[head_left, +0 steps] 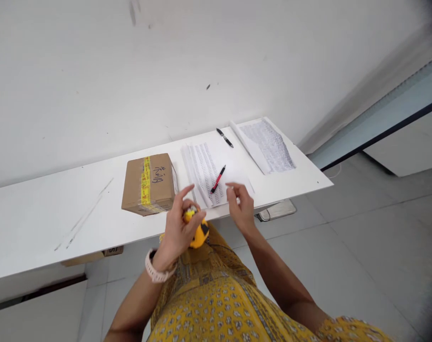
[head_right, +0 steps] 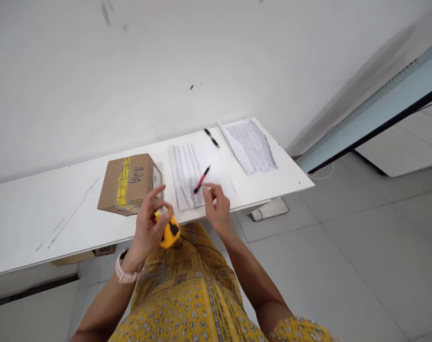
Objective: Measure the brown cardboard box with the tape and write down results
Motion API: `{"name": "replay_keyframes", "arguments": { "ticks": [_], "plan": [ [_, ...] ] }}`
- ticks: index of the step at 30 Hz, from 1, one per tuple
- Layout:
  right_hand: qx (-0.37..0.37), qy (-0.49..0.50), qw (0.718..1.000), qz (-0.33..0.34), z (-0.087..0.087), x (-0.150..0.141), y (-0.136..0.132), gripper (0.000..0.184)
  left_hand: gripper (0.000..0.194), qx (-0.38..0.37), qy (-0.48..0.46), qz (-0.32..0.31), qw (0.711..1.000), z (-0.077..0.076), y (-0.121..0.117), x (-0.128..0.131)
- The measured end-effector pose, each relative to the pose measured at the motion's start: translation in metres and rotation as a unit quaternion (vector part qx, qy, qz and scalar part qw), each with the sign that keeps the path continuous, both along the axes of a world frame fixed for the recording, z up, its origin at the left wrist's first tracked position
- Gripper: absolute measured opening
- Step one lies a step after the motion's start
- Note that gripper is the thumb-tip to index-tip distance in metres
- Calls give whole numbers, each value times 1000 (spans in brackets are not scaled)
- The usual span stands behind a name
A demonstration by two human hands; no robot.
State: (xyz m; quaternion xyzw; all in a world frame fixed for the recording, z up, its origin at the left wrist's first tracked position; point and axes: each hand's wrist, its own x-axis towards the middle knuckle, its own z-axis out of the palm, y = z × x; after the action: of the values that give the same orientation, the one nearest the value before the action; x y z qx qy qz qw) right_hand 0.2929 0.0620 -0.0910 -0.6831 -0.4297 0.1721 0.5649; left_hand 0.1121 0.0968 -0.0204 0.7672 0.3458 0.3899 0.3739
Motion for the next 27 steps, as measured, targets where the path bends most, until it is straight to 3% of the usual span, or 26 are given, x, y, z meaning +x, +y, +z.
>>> {"name": "replay_keyframes", "arguments": {
  "ticks": [3, 5, 8, 11, 13, 15, 18, 21, 24, 27],
  "plan": [
    [-124, -72, 989, -23, -4, 30, 44, 39, 42, 146, 12, 83, 986, 13, 41, 51],
    [-206, -149, 967, -5, -7, 37, 66, 42, 39, 184, 91, 142, 968, 11, 68, 87],
    [-276, -258, 925, 30, -11, 35, 78, 43, 37, 175, 253, 121, 944, -5, 100, 124],
    [-287, -304, 907, 61, -13, 35, 74, 35, 35, 147, 370, 94, 912, -27, 118, 137],
    [-273, -294, 913, 70, -16, 42, 69, 36, 34, 146, 404, 91, 899, -41, 124, 136],
    [-233, -230, 943, 66, -20, 52, 63, 36, 34, 155, 412, 96, 893, -51, 127, 131],
    [-107, -7, 992, 68, -24, 68, 51, 35, 35, 173, 406, 91, 893, -62, 128, 123],
    [30, 182, 978, 93, -22, 74, 38, 32, 41, 202, 389, 77, 895, -72, 126, 116],
    [90, 214, 970, 77, -17, 69, 26, 33, 53, 234, 357, 80, 901, -80, 115, 108],
    [98, 174, 980, 18, -17, 59, 21, 29, 59, 265, 336, 64, 901, -87, 86, 96]
  ]
}}
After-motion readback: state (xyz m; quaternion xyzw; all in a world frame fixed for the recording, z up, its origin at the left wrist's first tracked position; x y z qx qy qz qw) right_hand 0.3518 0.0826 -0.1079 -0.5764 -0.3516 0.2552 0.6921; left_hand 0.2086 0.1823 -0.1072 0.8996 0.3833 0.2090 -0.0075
